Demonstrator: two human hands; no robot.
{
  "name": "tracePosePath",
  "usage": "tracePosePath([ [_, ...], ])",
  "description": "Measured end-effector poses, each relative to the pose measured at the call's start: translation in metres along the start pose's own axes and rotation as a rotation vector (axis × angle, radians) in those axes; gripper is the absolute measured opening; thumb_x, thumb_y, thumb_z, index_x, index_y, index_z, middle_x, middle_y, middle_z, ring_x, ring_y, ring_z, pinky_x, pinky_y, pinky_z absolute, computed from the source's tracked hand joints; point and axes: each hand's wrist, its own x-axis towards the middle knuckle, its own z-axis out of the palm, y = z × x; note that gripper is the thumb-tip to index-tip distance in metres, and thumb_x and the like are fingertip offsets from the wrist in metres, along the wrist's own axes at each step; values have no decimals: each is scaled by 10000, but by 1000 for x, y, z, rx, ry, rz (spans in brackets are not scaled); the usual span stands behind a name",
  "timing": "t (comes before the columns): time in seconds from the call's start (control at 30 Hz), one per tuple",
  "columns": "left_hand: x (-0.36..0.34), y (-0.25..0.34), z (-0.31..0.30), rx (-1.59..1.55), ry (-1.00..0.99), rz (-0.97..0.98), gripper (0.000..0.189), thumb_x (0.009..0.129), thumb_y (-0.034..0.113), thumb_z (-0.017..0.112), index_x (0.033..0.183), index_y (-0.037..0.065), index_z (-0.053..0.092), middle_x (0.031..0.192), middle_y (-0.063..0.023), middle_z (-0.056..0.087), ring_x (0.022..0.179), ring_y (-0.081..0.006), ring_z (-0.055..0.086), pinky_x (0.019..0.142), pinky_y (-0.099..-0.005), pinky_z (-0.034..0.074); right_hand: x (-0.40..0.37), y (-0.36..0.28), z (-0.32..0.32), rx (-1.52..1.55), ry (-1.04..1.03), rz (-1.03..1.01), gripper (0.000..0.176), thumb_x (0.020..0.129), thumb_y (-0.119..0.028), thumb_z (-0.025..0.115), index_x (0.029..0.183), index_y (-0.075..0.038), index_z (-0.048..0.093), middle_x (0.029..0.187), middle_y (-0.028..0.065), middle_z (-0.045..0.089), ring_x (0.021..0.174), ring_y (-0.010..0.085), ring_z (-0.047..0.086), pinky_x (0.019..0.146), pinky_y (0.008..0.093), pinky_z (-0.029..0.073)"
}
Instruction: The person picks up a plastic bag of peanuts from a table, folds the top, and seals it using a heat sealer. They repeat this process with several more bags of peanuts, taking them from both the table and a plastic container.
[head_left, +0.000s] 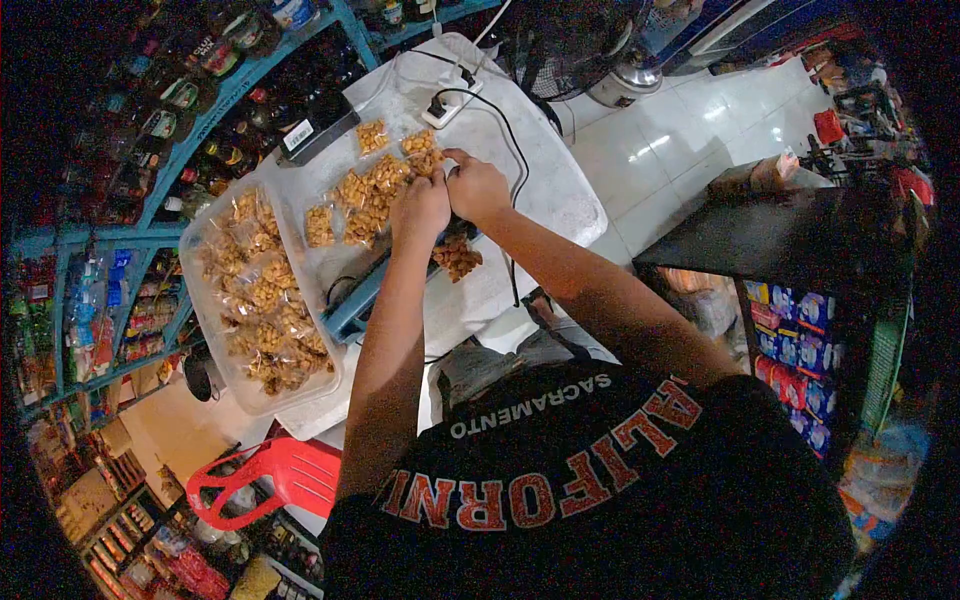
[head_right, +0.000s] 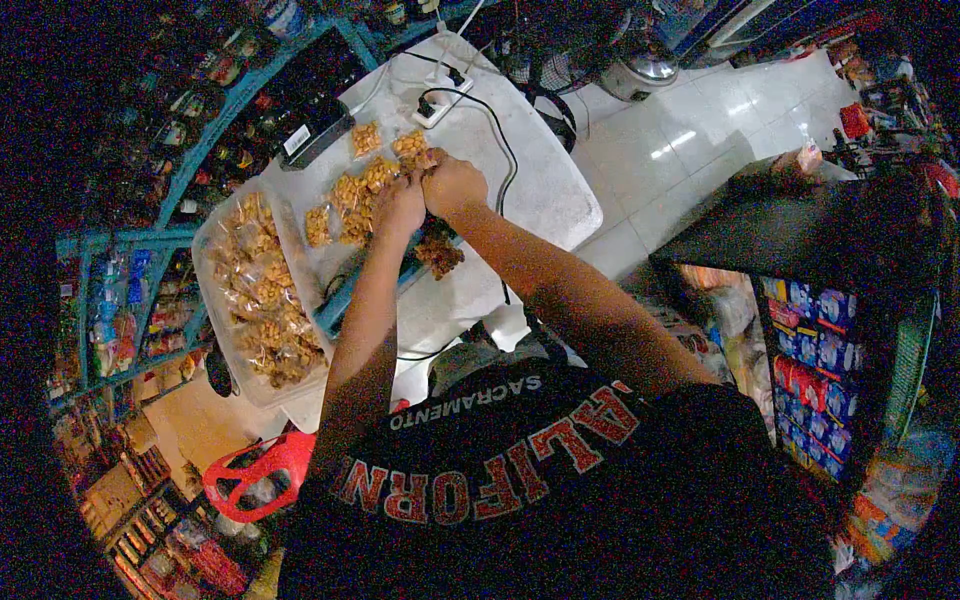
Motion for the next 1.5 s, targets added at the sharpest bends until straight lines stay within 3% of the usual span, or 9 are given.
tracePosePath([
  [0.13, 4, -2, 9, -35, 89, -6, 398, 886, 287, 216, 1153, 88, 434, 1027, -177, 540, 948, -338, 516, 842, -422, 387, 3, 6, 7, -38, -2, -7, 330, 741, -145, 418, 1053, -153, 525, 770, 192, 596, 695, 361, 578, 636, 448, 461],
  [0.23, 8, -2, 10, -91, -20, -119, 390, 889, 292, 212, 1127, 107, 459, 996, -184, 549, 936, -347, 516, 835, -423, 388, 4, 6, 7, -15, -36, 46, 337, 741, -140, 418, 1062, -155, 518, 767, 195, 595, 699, 366, 577, 640, 448, 460],
  [0.5, 2, -3, 6, 20, 140, 65, 337, 879, 250, 268, 1129, 110, 445, 920, -174, 569, 819, -342, 563, 701, -438, 450, 4, 5, 7, -3, -24, 40, 340, 741, -146, 421, 1067, -157, 520, 771, 198, 594, 717, 349, 580, 656, 440, 460],
  [0.93, 5, -2, 5, 15, 37, -27, 340, 859, 222, 314, 1161, 102, 416, 911, -174, 568, 834, -317, 569, 687, -434, 454, 0, 2, 0, -5, -5, -10, 327, 747, -137, 420, 1057, -136, 524, 780, 191, 597, 717, 342, 582, 648, 431, 464],
  [1.27, 12, -7, 13, -42, 1, -36, 388, 885, 303, 231, 1126, 89, 448, 953, -200, 556, 892, -345, 544, 780, -442, 413, 5, 5, 7, -31, -29, 51, 318, 749, -129, 423, 1051, -127, 525, 768, 190, 598, 707, 346, 583, 648, 426, 467],
  [1.33, 14, -7, 14, -83, -22, -98, 391, 886, 305, 226, 1121, 91, 454, 976, -196, 551, 902, -347, 538, 800, -444, 400, 4, 3, 2, 40, -47, 42, 338, 758, -354, 465, 1000, -134, 553, 798, 199, 601, 767, 349, 586, 697, 427, 467],
  [1.37, 14, -7, 15, -87, -27, -99, 395, 888, 309, 220, 1115, 93, 460, 993, -195, 545, 914, -347, 532, 814, -444, 390, 2, 1, 0, 40, -46, 41, 338, 758, -354, 465, 1000, -134, 553, 798, 199, 601, 767, 349, 586, 697, 427, 467],
  [1.43, 10, -4, 9, -91, -31, -100, 399, 889, 312, 213, 1110, 95, 465, 1010, -193, 539, 927, -348, 525, 828, -444, 380, 0, 0, 0, 11, -8, 17, 315, 745, -133, 428, 1043, -147, 527, 775, 172, 603, 710, 341, 584, 647, 427, 468],
  [1.5, 5, -2, 5, -82, 25, -42, 397, 889, 309, 208, 1113, 102, 462, 1007, -198, 536, 936, -344, 520, 820, -444, 385, 0, -1, 0, 7, -2, 20, 317, 745, -137, 427, 1046, -155, 526, 774, 175, 602, 711, 342, 583, 649, 427, 467],
])
